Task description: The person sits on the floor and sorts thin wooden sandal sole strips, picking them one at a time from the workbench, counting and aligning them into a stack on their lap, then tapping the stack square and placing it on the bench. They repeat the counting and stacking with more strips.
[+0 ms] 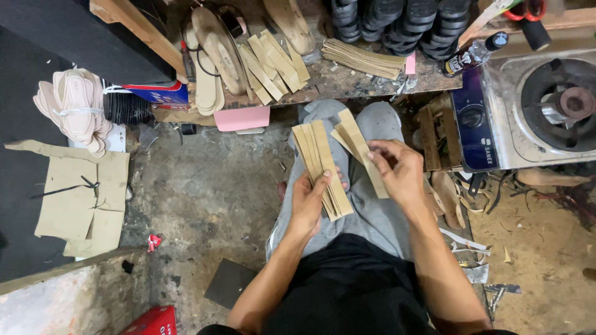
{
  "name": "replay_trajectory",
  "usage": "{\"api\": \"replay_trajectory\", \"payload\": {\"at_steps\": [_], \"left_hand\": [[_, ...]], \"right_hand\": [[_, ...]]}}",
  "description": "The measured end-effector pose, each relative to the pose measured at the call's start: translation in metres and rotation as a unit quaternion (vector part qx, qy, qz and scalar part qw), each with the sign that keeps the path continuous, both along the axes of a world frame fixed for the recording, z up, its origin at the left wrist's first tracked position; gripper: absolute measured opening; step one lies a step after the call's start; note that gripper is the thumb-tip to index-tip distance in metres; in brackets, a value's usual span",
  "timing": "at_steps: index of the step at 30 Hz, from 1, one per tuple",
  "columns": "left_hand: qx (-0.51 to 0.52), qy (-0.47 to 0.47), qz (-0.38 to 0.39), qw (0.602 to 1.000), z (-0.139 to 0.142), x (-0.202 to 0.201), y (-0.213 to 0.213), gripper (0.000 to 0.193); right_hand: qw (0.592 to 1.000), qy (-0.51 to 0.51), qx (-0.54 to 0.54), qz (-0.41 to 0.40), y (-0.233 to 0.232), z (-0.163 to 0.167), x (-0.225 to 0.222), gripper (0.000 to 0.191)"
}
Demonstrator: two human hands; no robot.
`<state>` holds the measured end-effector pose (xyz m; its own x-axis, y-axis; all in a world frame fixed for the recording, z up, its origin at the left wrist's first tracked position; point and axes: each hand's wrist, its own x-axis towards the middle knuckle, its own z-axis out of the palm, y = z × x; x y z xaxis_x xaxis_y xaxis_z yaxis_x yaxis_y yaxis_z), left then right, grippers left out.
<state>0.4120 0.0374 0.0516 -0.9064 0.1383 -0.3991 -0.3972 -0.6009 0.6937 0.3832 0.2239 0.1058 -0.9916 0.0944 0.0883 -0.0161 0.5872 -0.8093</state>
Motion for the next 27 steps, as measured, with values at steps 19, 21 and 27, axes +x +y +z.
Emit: {"api": "replay_trajectory", "payload": {"at_steps": [19,21,27], "left_hand": [[-0.032,0.002,0.014,0.999,-0.008,0.000,0.002,0.022],[-0.033,0.027,0.019,0.999,-0.010,0.001,0.002,0.022],[-0.071,0.051,0.020,0.996,-0.012,0.005,0.010,0.027]], "right_hand": [[0.999,0.025,0.018,0.016,0.002,-0.010,-0.003,0.024],[0.990,0.063,0.123,0.014,0.004,-0.002,-0.003,0.030],[1.000,0.013,0.006,0.008,-0.013,0.000,0.010,0.031]]}}
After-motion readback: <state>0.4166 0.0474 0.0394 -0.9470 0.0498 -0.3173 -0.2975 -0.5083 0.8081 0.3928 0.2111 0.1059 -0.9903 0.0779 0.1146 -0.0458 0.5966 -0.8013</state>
